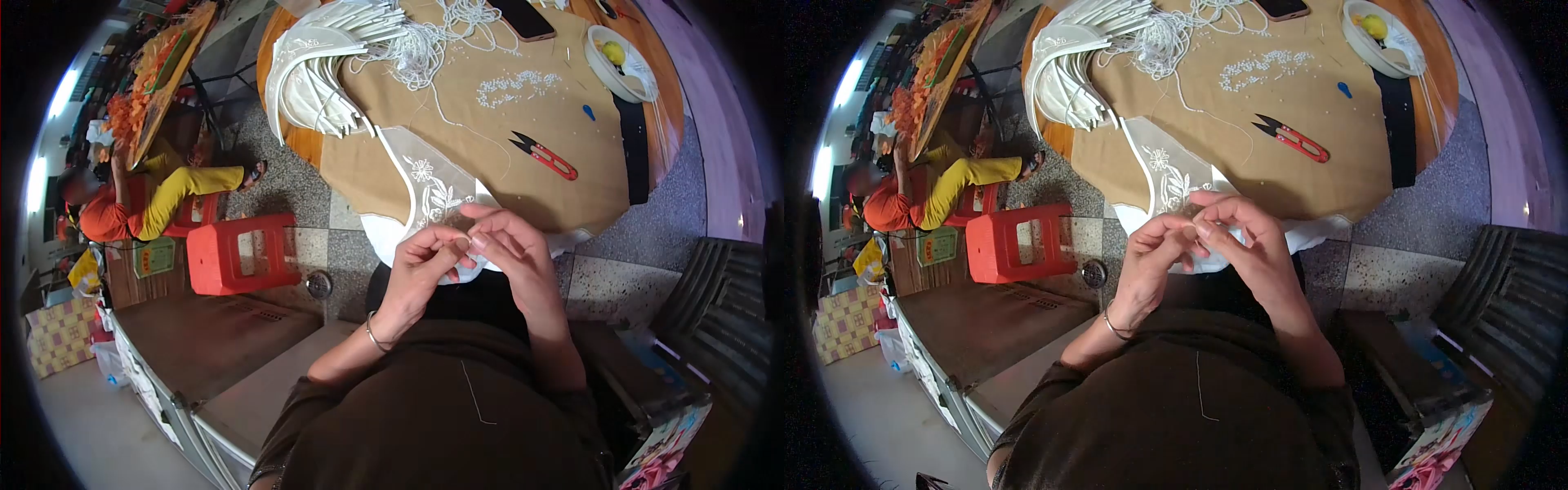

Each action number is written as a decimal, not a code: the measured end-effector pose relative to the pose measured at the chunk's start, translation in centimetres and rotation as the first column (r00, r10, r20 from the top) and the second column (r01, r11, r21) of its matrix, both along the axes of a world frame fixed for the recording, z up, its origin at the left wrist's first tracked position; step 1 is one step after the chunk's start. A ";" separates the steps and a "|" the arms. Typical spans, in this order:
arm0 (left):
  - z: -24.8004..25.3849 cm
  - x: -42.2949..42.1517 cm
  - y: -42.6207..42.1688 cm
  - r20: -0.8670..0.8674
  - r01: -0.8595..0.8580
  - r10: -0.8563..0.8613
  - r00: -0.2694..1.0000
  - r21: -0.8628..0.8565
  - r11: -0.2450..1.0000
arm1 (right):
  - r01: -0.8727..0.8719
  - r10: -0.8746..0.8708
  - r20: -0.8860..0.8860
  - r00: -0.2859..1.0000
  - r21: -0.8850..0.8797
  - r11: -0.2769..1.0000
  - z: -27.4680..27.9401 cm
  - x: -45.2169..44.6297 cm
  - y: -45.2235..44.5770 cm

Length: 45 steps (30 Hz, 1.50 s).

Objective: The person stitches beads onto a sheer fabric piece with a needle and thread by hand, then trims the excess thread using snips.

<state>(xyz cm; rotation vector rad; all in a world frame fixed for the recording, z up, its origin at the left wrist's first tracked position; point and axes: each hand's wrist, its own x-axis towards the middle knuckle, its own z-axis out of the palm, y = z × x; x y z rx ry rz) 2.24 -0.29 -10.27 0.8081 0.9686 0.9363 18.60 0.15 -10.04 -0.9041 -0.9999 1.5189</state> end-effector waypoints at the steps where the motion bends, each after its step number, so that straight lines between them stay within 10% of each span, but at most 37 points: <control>1: 0.1 0.0 0.0 0.011 0.005 -0.005 1.000 -0.003 1.000 | -0.020 0.015 -0.072 0.997 -0.076 0.997 -0.1 0.0 0.1; 7: 0.3 -0.2 -0.1 0.040 0.018 -0.018 0.999 0.003 1.000 | -0.061 0.047 -0.159 0.986 -0.084 0.995 -1.2 -0.2 0.1; 14: -0.1 -0.6 0.2 0.031 -0.083 0.081 0.996 0.056 0.995 | -0.045 -0.001 0.383 0.924 0.111 0.993 -0.6 0.6 0.3; 22: -0.4 -1.0 0.3 -0.114 -0.062 0.071 0.991 0.076 0.995 | -0.171 -0.303 0.760 0.576 0.474 0.864 1.2 1.8 0.2; 30: -1.2 -1.4 0.1 -0.280 0.191 -0.127 0.952 0.214 0.958 | -0.057 -0.383 0.701 0.601 0.516 0.855 1.5 1.5 1.3; 39: -0.3 -1.8 1.4 -0.059 -0.158 0.170 0.984 0.163 0.974 | 0.015 -0.330 0.649 0.685 0.441 0.898 1.1 1.6 0.8; 45: 0.6 -1.2 1.0 0.001 0.009 -0.009 1.000 -0.040 0.999 | 0.040 -0.291 0.585 0.757 0.403 0.914 1.6 0.9 0.4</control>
